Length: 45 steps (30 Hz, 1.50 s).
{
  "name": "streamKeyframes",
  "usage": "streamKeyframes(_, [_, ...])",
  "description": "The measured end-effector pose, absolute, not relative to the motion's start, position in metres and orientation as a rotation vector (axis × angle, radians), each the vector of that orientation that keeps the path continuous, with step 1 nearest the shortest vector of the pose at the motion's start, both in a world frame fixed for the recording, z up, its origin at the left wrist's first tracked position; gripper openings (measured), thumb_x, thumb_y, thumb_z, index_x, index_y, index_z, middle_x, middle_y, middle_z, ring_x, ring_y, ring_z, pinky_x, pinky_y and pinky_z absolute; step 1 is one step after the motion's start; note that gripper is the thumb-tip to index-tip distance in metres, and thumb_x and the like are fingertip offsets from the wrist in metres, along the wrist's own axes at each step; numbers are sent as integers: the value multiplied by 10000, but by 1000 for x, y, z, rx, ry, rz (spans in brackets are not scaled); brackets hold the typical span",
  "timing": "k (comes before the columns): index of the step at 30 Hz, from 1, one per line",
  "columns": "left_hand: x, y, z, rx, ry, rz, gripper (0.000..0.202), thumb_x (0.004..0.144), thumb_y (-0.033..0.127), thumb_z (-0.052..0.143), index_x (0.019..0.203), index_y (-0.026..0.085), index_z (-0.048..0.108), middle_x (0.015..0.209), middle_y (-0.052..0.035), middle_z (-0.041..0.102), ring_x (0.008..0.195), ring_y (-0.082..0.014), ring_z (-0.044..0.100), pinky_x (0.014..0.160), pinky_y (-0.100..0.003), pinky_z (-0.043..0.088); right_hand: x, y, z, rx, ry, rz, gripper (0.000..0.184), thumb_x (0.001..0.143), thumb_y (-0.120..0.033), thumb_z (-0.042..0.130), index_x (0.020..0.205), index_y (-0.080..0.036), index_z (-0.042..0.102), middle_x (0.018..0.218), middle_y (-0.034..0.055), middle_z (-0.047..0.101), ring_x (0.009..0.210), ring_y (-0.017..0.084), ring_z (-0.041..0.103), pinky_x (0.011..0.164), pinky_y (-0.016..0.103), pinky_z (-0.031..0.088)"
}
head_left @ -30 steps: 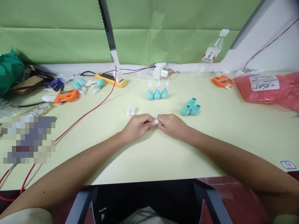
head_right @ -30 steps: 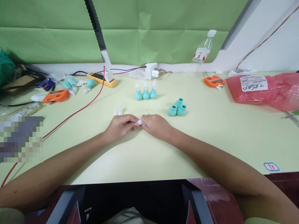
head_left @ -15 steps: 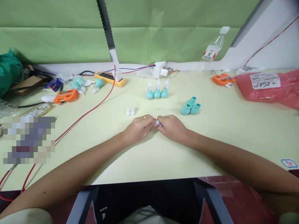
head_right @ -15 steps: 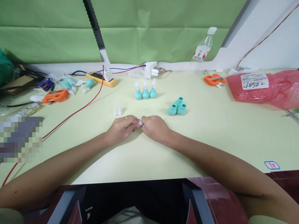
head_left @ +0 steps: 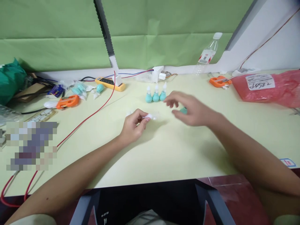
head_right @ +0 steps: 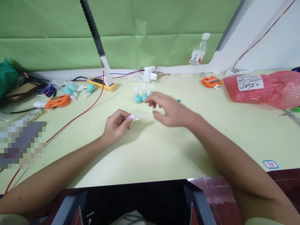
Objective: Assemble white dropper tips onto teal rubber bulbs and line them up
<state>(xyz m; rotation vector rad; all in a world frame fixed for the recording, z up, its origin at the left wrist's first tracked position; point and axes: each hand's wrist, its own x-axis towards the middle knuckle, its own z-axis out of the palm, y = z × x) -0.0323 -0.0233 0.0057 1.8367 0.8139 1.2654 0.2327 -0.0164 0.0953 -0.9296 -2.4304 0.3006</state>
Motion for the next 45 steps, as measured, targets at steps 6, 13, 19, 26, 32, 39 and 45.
streamKeyframes(6, [-30, -21, 2, 1960, 877, 1255, 142, 953, 325, 641, 938, 190, 599, 737, 14, 584, 611, -96, 545, 582, -242, 451, 308, 22, 114, -1535, -2222, 43, 198, 890, -308, 570, 980, -234, 729, 1031, 88, 723, 876, 264, 642, 779, 417, 494])
streamKeyframes(13, [-29, -22, 2, 2072, 868, 1238, 101, 956, 291, 625, 936, 194, 602, 707, 21, 577, 628, -106, 543, 601, -245, 459, 320, 24, 101, -1562, -2555, 327, 361, 829, -554, 662, 1079, -315, 764, 1250, 67, 685, 1167, 357, 586, 900, 467, 485])
streamKeyframes(19, [-29, -21, 1, 1978, 842, 1229, 162, 981, 349, 596, 950, 190, 581, 732, 13, 592, 591, -92, 546, 565, -232, 461, 298, 23, 89, -1462, -2628, 226, 289, 832, -510, 635, 938, -281, 777, 1344, 73, 651, 1343, 399, 455, 1062, 550, 389])
streamKeyframes(26, [-28, -24, 0, 1694, 735, 1226, 245, 996, 421, 578, 951, 189, 515, 797, -25, 674, 580, -97, 592, 545, -240, 489, 248, -7, 95, -1258, -2427, 624, 187, 788, -285, 625, 966, -230, 635, 1064, 56, 738, 906, 235, 643, 744, 334, 471])
streamKeyframes(32, [-29, -27, 3, 1596, 711, 1234, 235, 978, 406, 612, 942, 195, 513, 753, -9, 653, 569, -105, 594, 497, -230, 458, 215, -19, 73, -1100, -2433, 797, 164, 731, -171, 596, 842, -227, 488, 791, -20, 541, 677, 144, 446, 617, 273, 354])
streamKeyframes(39, [-30, -27, 5, 1671, 752, 1276, 133, 988, 310, 565, 1055, 196, 574, 738, 20, 620, 508, -86, 536, 511, -249, 441, 197, -14, 25, -890, -2287, 793, 199, 813, -256, 627, 719, -209, 458, 796, -10, 449, 715, 147, 480, 694, 297, 397])
streamKeyframes(45, [-29, -29, 6, 1785, 792, 1221, 195, 979, 365, 586, 1011, 178, 630, 660, 19, 604, 568, -104, 539, 561, -253, 435, 195, -18, 24, -955, -2188, 1044, 39, 798, -183, 551, 764, -201, 553, 730, -11, 553, 679, 154, 555, 691, 295, 446])
